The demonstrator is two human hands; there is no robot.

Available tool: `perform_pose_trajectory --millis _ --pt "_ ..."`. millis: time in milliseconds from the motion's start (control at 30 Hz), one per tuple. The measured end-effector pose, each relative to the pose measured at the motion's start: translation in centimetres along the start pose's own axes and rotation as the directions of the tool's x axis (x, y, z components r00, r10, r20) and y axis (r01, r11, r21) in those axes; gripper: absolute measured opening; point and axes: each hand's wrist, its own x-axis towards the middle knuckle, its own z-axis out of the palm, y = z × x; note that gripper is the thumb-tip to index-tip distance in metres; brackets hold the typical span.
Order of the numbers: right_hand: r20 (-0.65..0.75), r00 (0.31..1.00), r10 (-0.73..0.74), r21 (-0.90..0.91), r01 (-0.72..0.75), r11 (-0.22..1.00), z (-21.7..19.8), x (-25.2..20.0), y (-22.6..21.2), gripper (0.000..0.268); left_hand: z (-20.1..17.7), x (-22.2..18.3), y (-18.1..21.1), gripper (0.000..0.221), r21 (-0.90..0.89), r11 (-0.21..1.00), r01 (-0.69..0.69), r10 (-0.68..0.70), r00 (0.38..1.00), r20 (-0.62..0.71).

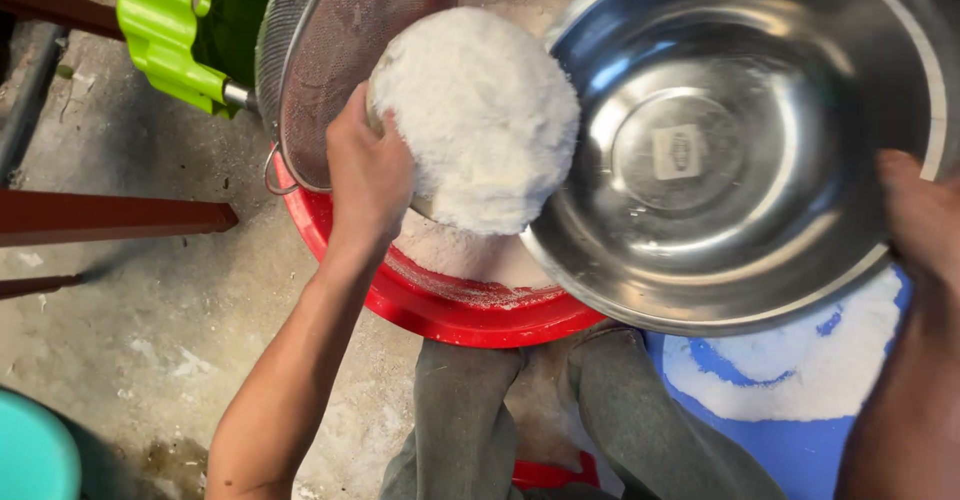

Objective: The person sits on a low stool sifting white powder. They scoop powder from a blue basin using a plate, pour it into a mesh sieve held over a red basin, rub the powder through the mesh by hand, and repeat the cycle, occasionally emptying the sieve.

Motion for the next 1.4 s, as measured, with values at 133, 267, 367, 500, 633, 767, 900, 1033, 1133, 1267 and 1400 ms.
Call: perform_pose_trajectory --millis 133,267,367,500,633,767,900,1033,1133,1267,1400 --pt "0.034 0.996 -0.084 -0.107 0.087 0.99 3.8 -2.0 -1.8 0.047 5.1 0.7 -0.3 0.029 0.174 0.956 -0.237 0.232 0.972 0.049" --pt "0.097 0.995 -0.025 0.041 0.021 0.999 4.7 -2.6 -1.0 0.052 9.5 -0.3 2.6 0.035 0.128 0.964 -0.233 0.213 0.965 0.156" --pt "0.108 0.993 -0.046 0.11 0.034 0.993 5.6 -2.5 -2.1 0.068 11.4 -0.4 3.8 0.04 0.224 0.95 -0.22 0.147 0.942 0.3" --pt "0.29 0.955 0.06 0.27 -0.142 0.952 4.2 -1.9 0.7 0.071 12.4 -1.2 2.9 0.046 0.334 0.67 -0.663 0.536 0.743 0.4" --pt "0.382 0.872 0.307 0.245 -0.415 0.876 2.7 -0.5 5.4 0.07 10.1 -0.3 4.6 0.045 0.532 0.216 -0.819 0.769 0.478 0.424" --pt "0.297 0.884 0.362 0.21 -0.43 0.878 2.0 -1.1 5.2 0.06 2.0 -1.6 5.7 0.031 0.667 0.397 -0.63 0.728 0.659 0.19" --pt "0.352 0.897 0.266 0.146 -0.334 0.931 -1.2 -0.1 10.2 0.032 -3.7 -4.8 2.3 0.031 0.531 0.766 -0.363 0.525 0.829 -0.191" --pt "0.376 0.893 0.247 0.186 -0.334 0.924 -7.0 1.8 22.8 0.023 -4.3 -7.2 -5.5 0.038 0.728 0.624 -0.284 0.459 0.887 -0.047" --pt "0.458 0.879 -0.132 -0.122 0.209 0.97 -14.8 3.1 35.9 0.041 -3.3 -7.3 -9.6 0.037 0.725 0.662 -0.191 0.307 0.951 -0.029" --pt "0.478 0.873 -0.095 -0.23 0.229 0.946 -15.6 2.2 35.1 0.041 -1.6 -4.7 -12.8 0.028 0.634 0.735 0.242 -0.189 0.97 -0.15" --pt "0.476 0.829 -0.294 -0.208 0.431 0.878 -12.3 2.2 30.2 0.044 0.5 -3.5 -18.5 0.031 0.476 0.867 0.15 -0.103 0.987 -0.124"
